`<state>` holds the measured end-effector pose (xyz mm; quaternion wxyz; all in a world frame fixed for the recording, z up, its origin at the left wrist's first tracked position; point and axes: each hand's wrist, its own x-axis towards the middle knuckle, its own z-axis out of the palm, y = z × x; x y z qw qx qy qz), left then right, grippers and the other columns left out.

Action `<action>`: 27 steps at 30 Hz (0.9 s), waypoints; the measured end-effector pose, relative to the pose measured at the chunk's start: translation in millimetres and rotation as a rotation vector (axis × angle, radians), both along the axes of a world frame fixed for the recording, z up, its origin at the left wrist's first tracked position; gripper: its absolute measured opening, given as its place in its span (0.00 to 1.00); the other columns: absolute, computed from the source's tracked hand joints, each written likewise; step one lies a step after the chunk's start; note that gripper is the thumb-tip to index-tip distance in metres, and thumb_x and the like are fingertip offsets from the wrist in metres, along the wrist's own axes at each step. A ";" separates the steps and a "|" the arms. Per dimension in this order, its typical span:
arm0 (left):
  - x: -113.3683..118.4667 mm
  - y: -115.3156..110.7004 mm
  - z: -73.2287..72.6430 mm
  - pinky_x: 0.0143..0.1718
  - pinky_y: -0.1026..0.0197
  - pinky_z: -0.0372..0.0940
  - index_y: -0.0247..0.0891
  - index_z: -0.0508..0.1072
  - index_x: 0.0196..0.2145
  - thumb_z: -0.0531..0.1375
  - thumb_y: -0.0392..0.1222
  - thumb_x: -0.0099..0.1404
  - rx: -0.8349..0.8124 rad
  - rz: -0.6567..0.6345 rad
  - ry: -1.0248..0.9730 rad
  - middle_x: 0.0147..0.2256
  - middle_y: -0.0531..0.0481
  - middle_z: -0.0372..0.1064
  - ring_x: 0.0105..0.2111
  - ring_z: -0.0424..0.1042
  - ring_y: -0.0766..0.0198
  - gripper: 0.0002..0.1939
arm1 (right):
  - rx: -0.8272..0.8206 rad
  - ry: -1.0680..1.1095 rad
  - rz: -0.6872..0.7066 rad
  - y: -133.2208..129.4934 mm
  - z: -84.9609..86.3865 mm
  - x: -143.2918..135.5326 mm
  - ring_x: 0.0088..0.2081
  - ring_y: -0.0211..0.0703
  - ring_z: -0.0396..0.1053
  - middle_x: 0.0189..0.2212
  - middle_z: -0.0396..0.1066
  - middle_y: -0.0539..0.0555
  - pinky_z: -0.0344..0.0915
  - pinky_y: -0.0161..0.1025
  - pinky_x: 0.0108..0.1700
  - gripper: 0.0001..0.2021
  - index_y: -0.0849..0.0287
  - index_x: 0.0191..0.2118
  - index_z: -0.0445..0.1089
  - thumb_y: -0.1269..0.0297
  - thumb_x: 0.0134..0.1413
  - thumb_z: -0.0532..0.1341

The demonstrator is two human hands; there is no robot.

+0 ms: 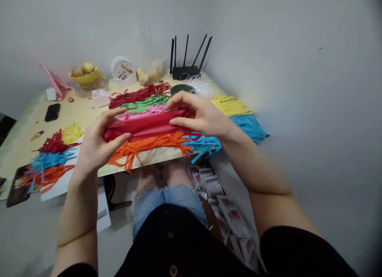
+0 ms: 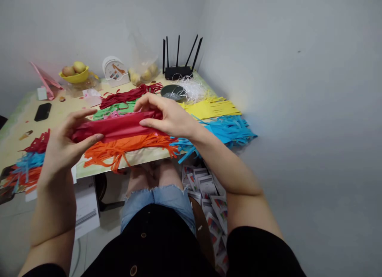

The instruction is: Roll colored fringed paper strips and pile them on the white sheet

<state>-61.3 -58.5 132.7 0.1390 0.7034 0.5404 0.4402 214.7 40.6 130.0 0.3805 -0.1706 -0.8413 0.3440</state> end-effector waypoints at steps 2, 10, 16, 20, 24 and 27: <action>1.4 -1.1 1.4 0.42 0.61 0.69 0.39 0.77 0.45 0.70 0.49 0.57 -0.045 0.030 0.007 0.41 0.48 0.76 0.39 0.74 0.60 0.20 | -0.037 -0.024 -0.021 -3.3 0.3 -2.6 0.41 0.40 0.69 0.42 0.74 0.55 0.67 0.37 0.44 0.22 0.61 0.51 0.73 0.51 0.58 0.66; 3.9 -4.2 0.4 0.27 0.66 0.66 0.36 0.73 0.30 0.71 0.46 0.54 -0.162 0.010 -0.218 0.27 0.53 0.69 0.26 0.69 0.67 0.14 | -0.091 -0.140 -0.046 -8.0 -0.5 -9.3 0.30 0.36 0.65 0.29 0.71 0.50 0.62 0.34 0.34 0.15 0.63 0.31 0.73 0.54 0.54 0.68; 3.5 -7.0 -9.4 0.27 0.64 0.73 0.39 0.73 0.35 0.71 0.43 0.56 -0.180 -0.041 -0.498 0.25 0.55 0.71 0.22 0.73 0.66 0.12 | -0.324 0.078 -0.029 -16.4 -9.6 -16.1 0.26 0.34 0.68 0.28 0.73 0.50 0.65 0.32 0.29 0.10 0.62 0.39 0.75 0.60 0.57 0.65; 7.2 -7.6 -11.8 0.24 0.64 0.74 0.38 0.79 0.35 0.70 0.42 0.57 -0.158 -0.079 -0.652 0.23 0.54 0.73 0.19 0.73 0.66 0.09 | -0.333 0.216 -0.027 -18.0 -16.4 -19.9 0.31 0.35 0.71 0.32 0.76 0.51 0.69 0.32 0.33 0.07 0.60 0.37 0.78 0.65 0.54 0.65; 8.4 -8.2 -11.0 0.24 0.66 0.72 0.37 0.79 0.26 0.72 0.42 0.56 -0.106 -0.169 -0.685 0.23 0.51 0.73 0.21 0.74 0.66 0.07 | -0.372 0.247 0.013 -19.5 -17.2 -20.7 0.31 0.35 0.72 0.29 0.76 0.52 0.70 0.32 0.33 0.05 0.61 0.31 0.78 0.67 0.53 0.64; 5.9 -9.6 -13.2 0.27 0.65 0.71 0.37 0.79 0.26 0.70 0.42 0.58 -0.073 -0.205 -0.627 0.24 0.49 0.72 0.23 0.73 0.66 0.07 | -0.389 0.258 0.039 -19.3 -16.6 -19.8 0.29 0.34 0.71 0.29 0.75 0.52 0.69 0.31 0.32 0.05 0.61 0.30 0.77 0.68 0.52 0.64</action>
